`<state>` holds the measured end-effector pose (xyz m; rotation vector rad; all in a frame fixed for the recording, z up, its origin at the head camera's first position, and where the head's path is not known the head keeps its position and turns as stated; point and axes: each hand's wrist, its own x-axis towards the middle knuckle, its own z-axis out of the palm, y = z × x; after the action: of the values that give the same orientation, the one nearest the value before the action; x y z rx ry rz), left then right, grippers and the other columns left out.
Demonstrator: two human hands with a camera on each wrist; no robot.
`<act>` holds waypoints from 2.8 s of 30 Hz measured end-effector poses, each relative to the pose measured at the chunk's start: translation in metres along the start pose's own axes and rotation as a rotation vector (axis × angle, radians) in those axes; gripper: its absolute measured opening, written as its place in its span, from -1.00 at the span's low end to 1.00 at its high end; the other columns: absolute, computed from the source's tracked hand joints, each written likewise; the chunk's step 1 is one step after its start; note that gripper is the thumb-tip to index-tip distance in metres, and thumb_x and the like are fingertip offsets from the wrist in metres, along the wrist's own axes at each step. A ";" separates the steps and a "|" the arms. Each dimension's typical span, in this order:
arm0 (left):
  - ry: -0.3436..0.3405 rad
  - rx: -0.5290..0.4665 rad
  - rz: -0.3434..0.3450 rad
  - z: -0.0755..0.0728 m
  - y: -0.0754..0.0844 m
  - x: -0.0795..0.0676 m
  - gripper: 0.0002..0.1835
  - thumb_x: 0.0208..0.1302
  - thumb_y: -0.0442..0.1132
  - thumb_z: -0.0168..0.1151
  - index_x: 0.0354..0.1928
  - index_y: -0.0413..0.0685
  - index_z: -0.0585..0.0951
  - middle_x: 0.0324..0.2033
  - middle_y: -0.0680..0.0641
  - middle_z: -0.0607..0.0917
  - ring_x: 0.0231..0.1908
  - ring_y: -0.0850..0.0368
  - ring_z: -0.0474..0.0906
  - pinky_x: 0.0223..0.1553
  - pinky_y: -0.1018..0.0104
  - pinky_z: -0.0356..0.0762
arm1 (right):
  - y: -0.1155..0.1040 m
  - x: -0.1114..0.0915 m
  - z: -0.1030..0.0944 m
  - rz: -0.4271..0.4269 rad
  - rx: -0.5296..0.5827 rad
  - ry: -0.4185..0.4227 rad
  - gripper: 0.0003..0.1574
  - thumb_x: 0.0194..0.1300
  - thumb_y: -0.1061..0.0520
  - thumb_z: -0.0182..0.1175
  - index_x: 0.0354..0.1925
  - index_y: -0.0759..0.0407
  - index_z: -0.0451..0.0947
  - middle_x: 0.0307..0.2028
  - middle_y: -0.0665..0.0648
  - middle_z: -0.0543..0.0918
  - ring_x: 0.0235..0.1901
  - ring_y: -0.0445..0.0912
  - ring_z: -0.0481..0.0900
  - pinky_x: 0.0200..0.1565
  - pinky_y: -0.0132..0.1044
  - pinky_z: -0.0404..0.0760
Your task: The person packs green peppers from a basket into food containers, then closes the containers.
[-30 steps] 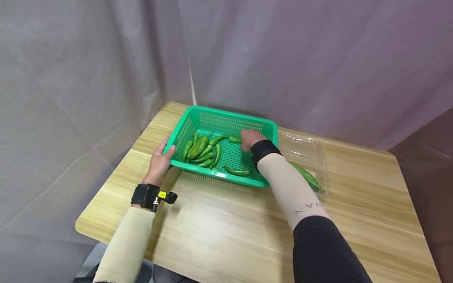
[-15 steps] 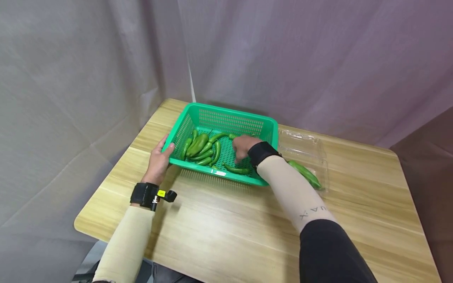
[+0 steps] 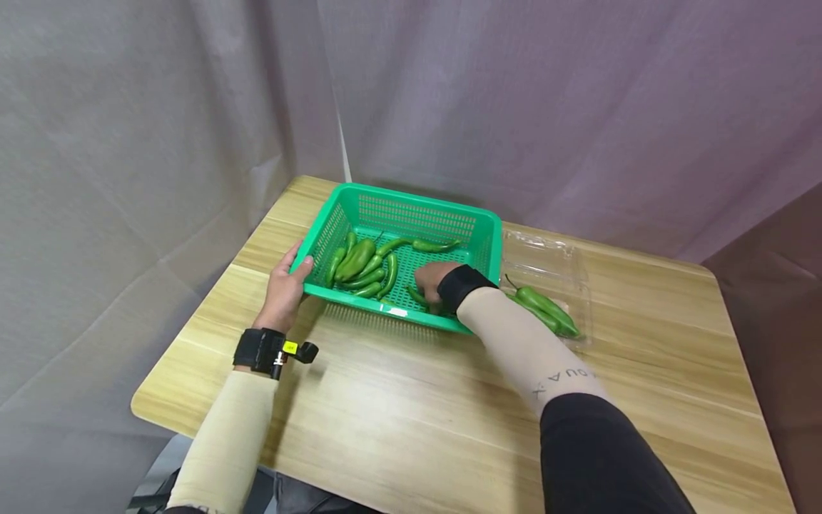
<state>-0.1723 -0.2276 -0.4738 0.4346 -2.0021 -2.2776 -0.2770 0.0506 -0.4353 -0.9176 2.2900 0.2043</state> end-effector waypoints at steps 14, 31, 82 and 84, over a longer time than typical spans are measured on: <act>-0.013 -0.001 -0.011 -0.001 0.002 0.002 -0.36 0.64 -0.12 0.02 0.65 0.15 0.15 0.63 -0.03 0.21 0.56 -0.05 0.25 0.58 0.07 0.30 | 0.004 -0.014 -0.014 -0.078 0.050 0.146 -0.13 0.26 0.34 0.42 -0.63 -0.11 -0.09 -0.54 -0.09 -0.14 -0.53 -0.17 -0.15 -0.43 -0.31 0.01; -0.010 0.027 -0.029 -0.001 0.003 0.000 -0.34 0.64 -0.12 0.02 0.66 0.09 0.12 0.63 -0.07 0.21 0.55 -0.07 0.26 0.56 0.04 0.32 | -0.003 -0.048 -0.043 -0.135 0.083 0.176 -0.21 0.24 0.38 0.32 -0.75 -0.10 0.02 -0.68 -0.12 -0.04 -0.70 -0.23 0.05 -0.51 -0.37 0.15; -0.022 0.027 -0.023 -0.003 0.004 0.005 -0.35 0.65 -0.11 -0.01 0.66 0.08 0.12 0.63 -0.06 0.21 0.54 -0.07 0.28 0.57 0.06 0.32 | 0.045 -0.139 -0.060 -0.143 0.141 0.327 -0.33 0.31 0.41 0.31 -0.53 -0.02 0.04 -0.54 -0.05 -0.06 -0.46 -0.11 -0.07 -0.24 -0.07 0.08; -0.018 0.026 -0.023 -0.004 0.004 0.005 -0.36 0.65 -0.11 0.00 0.66 0.08 0.13 0.63 -0.06 0.21 0.54 -0.06 0.28 0.57 0.06 0.32 | 0.049 -0.142 -0.059 -0.133 0.149 0.330 -0.35 0.31 0.41 0.30 -0.52 -0.01 0.06 -0.55 -0.05 -0.05 -0.46 -0.11 -0.06 -0.25 -0.08 0.08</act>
<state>-0.1769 -0.2333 -0.4709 0.4431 -2.0474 -2.2790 -0.2629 0.1450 -0.3056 -1.0860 2.4885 -0.1866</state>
